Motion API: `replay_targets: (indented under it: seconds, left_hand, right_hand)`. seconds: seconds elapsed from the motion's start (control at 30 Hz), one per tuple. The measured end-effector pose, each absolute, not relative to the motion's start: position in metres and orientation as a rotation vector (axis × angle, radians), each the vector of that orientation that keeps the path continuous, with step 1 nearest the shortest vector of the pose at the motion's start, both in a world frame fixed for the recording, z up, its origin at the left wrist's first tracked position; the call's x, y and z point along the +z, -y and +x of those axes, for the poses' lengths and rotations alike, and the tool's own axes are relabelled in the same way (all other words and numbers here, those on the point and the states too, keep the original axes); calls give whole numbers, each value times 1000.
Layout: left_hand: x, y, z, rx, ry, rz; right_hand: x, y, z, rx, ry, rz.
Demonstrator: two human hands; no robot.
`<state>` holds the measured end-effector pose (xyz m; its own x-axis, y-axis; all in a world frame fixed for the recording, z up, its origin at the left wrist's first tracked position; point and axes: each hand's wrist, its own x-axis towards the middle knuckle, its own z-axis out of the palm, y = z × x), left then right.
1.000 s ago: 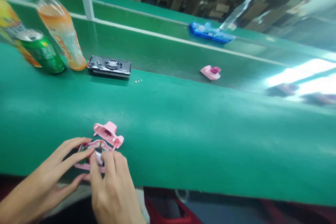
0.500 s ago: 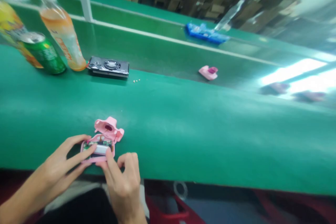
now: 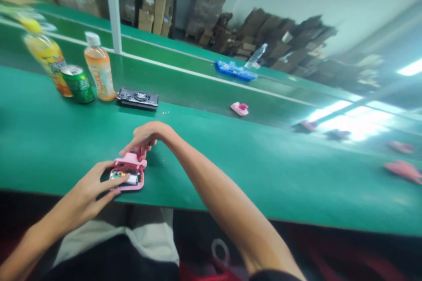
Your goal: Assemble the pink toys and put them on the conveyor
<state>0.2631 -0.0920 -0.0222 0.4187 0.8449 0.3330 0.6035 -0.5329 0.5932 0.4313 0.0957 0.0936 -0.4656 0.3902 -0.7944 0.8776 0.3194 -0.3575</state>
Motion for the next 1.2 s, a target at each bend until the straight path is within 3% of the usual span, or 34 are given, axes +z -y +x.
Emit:
replay_targets:
  seconds: [0.33, 0.5, 0.67, 0.8, 0.9, 1.2]
  left_hand:
    - [-8, 71, 273, 1612, -1047, 1178]
    - [10, 50, 287, 1655, -1001, 965]
    - [22, 41, 295, 1554, -846, 1001]
    - [25, 36, 304, 1679, -770, 882]
    - [27, 36, 311, 1735, -779, 786]
    - [27, 41, 329, 1738, -763, 712]
  right_hand:
    - [161, -64, 446, -922, -2778, 770]
    - [181, -57, 442, -949, -2862, 779]
    - [196, -56, 431, -974, -2968, 1194]
    - [181, -37, 442, -667, -3159, 1281]
    - [148, -7, 457, -425, -3290, 1600]
    - [76, 22, 444, -753, -3424, 1890]
